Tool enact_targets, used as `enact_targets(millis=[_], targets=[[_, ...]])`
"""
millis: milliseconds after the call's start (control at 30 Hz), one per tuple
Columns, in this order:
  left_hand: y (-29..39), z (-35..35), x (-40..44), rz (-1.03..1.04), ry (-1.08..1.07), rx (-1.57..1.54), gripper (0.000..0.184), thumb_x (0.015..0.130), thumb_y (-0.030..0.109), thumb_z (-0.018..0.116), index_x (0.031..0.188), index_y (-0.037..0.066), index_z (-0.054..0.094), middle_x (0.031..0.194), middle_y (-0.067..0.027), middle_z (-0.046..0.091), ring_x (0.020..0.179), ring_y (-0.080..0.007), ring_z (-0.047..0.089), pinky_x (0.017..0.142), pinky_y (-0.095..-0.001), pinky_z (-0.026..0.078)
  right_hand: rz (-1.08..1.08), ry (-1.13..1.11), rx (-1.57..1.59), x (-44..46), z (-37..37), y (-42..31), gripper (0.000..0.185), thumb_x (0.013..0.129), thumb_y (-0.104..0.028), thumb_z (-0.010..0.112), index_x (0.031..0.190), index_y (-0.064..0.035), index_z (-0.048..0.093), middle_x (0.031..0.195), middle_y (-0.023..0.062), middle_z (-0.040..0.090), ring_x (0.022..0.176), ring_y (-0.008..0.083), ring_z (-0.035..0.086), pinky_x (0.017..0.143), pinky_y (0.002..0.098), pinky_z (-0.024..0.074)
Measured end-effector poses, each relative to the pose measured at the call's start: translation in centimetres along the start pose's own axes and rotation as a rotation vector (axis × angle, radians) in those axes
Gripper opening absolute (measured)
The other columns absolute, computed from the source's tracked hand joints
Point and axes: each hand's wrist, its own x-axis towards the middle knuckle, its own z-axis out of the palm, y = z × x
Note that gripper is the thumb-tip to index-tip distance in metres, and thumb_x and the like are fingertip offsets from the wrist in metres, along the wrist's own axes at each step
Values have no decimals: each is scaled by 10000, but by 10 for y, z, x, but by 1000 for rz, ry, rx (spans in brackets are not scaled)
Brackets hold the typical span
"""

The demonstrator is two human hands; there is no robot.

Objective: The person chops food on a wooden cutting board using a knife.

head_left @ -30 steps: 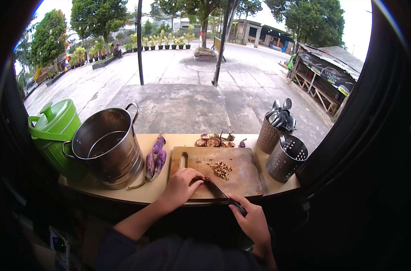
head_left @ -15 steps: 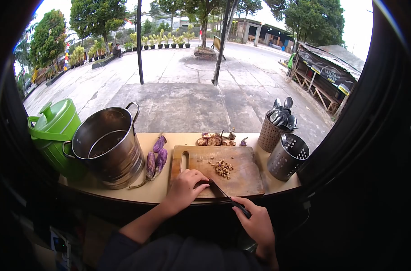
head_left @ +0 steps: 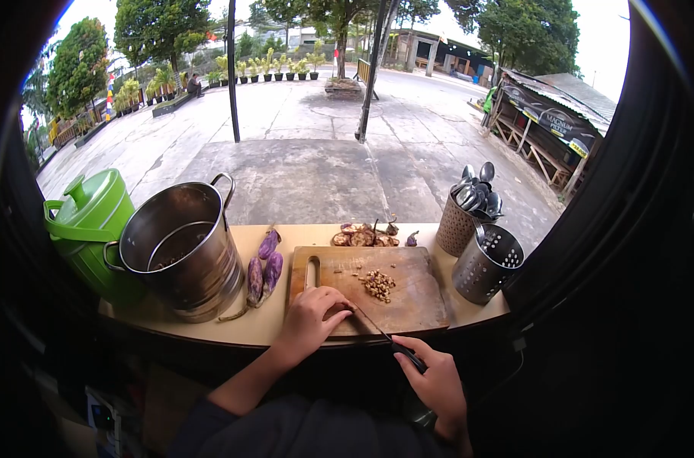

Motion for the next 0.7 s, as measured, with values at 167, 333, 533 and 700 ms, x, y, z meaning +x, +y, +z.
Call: enact_targets(millis=[167, 333, 533, 700], targets=[[-4, 5, -5, 52, 52, 45, 113, 863, 161, 790, 935, 80, 757, 1004, -32, 727, 963, -249, 655, 877, -397, 500, -1, -8, -43, 2, 6, -1, 292, 957, -194, 719, 1237, -113, 717, 1061, 183, 744, 966, 363, 729, 792, 378, 586], [-5, 6, -7, 58, 71, 75, 103, 861, 166, 793, 920, 88, 763, 990, -15, 729, 955, -232, 653, 859, -390, 489, -109, 50, -43, 5, 14, 6, 283, 948, -155, 735, 1225, -98, 726, 928, 194, 740, 716, 281, 727, 649, 331, 529], [1, 8, -2, -41, 45, 64, 124, 848, 154, 794, 826, 76, 699, 912, -32, 676, 910, -255, 628, 849, -410, 483, -1, -48, -111, 13, 6, -6, 255, 955, -159, 725, 1200, -93, 728, 956, 211, 726, 802, 351, 735, 688, 364, 547], [1, 9, 0, -17, 44, 46, 127, 829, 113, 788, 825, 58, 674, 906, -56, 653, 901, -278, 618, 843, -422, 487, -35, -65, -194, 24, 10, -10, 251, 973, -215, 699, 1206, -123, 714, 873, 203, 711, 776, 389, 703, 658, 423, 538]])
